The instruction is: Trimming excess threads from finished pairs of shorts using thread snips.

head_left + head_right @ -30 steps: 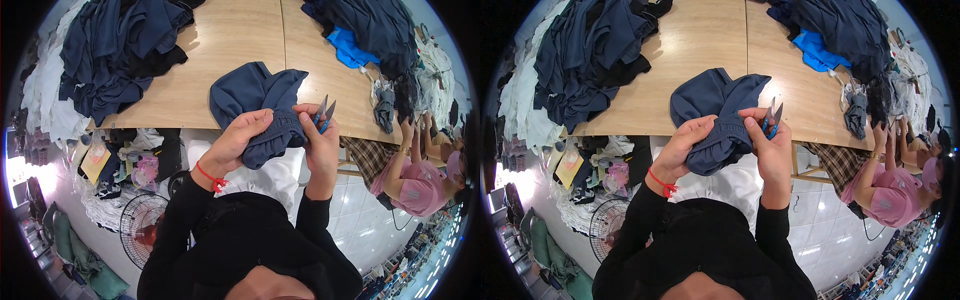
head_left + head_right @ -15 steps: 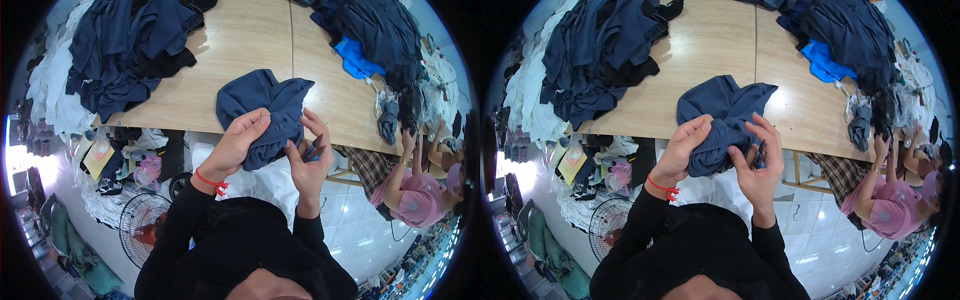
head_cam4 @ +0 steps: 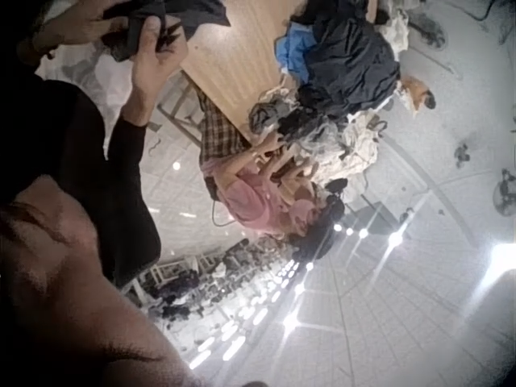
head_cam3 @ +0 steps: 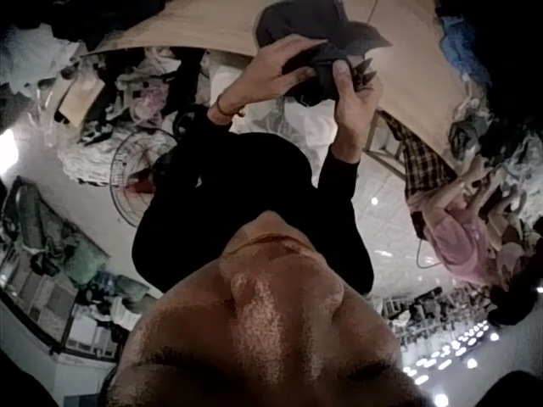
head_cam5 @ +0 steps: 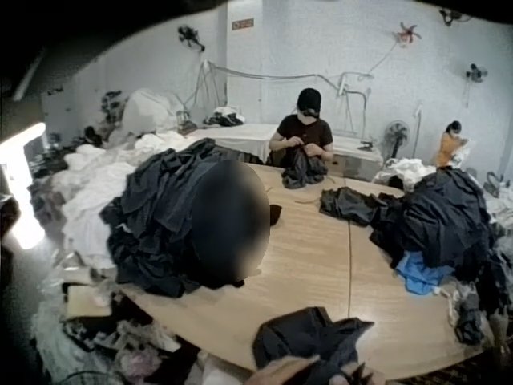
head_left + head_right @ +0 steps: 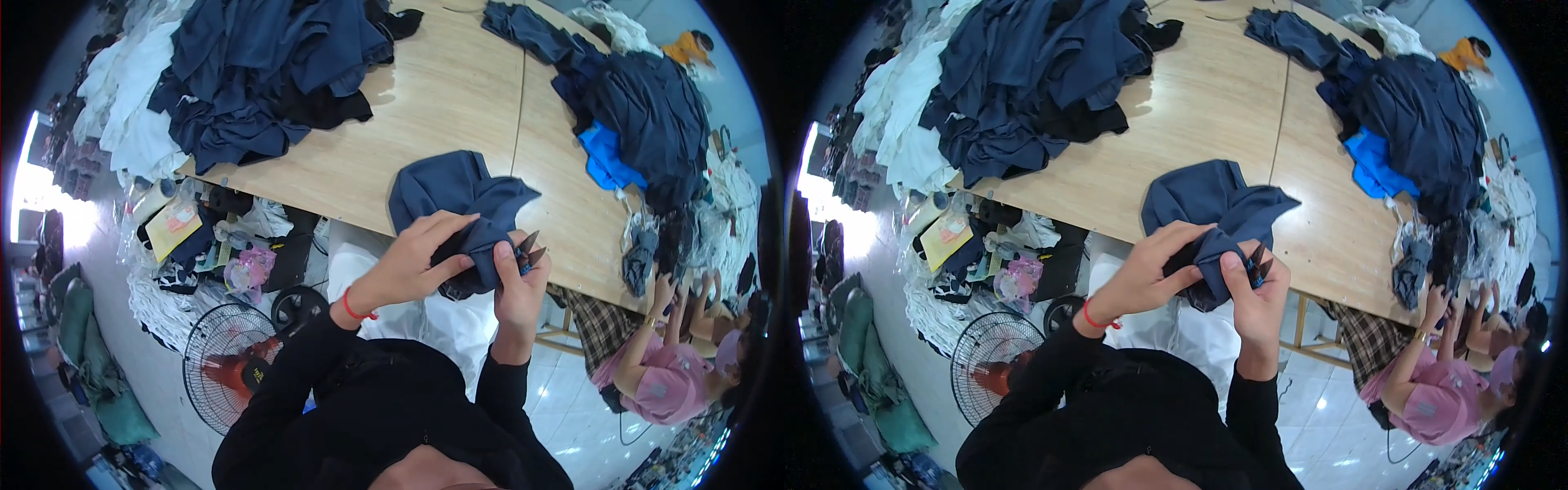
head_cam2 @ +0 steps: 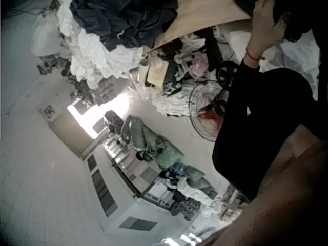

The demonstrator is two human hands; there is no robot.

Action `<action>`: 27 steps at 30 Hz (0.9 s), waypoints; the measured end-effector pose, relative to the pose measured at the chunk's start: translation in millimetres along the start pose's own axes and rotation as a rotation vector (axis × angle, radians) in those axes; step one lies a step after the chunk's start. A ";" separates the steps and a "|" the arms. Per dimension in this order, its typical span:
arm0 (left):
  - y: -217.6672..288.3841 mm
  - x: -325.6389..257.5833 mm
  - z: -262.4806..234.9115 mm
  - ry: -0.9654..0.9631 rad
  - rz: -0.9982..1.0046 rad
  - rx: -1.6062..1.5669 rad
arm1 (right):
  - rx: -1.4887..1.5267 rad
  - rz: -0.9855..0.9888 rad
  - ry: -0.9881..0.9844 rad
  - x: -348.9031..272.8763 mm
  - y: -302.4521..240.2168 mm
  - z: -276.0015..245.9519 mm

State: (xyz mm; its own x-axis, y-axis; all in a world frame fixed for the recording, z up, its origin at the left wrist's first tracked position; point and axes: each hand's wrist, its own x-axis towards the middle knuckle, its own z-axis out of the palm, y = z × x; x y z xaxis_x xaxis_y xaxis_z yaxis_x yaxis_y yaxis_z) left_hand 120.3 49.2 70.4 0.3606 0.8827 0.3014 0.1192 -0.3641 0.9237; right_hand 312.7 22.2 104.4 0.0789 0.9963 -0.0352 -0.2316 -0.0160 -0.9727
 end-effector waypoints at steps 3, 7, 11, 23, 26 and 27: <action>0.3 -6.1 -17.4 0.018 -0.057 -0.072 | -0.102 -0.088 -0.091 -2.9 4.0 6.1; 6.5 -4.9 -29.2 0.233 0.160 0.033 | -0.522 -0.179 -0.079 -3.4 -7.0 -2.7; 21.3 -13.4 -29.9 0.416 0.205 -0.019 | -0.754 -0.638 -0.054 12.9 -6.9 21.7; -15.4 -76.8 -69.0 0.483 -0.034 -0.239 | -0.225 -0.125 -0.349 27.1 -2.2 124.0; -9.1 -91.8 -92.2 0.795 0.004 -0.204 | -0.272 -0.155 -0.276 43.6 28.2 122.2; -3.9 -95.1 -99.7 0.872 0.017 -0.172 | -0.314 -0.048 -0.262 53.4 38.9 112.0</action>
State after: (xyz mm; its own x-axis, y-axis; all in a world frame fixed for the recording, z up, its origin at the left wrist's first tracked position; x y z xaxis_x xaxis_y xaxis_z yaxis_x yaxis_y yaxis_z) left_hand -6.7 -3.7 61.7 -0.4802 0.8153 0.3237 -0.0458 -0.3918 0.9189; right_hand 199.3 84.3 90.4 -0.1765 0.9838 0.0318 0.0765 0.0459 -0.9960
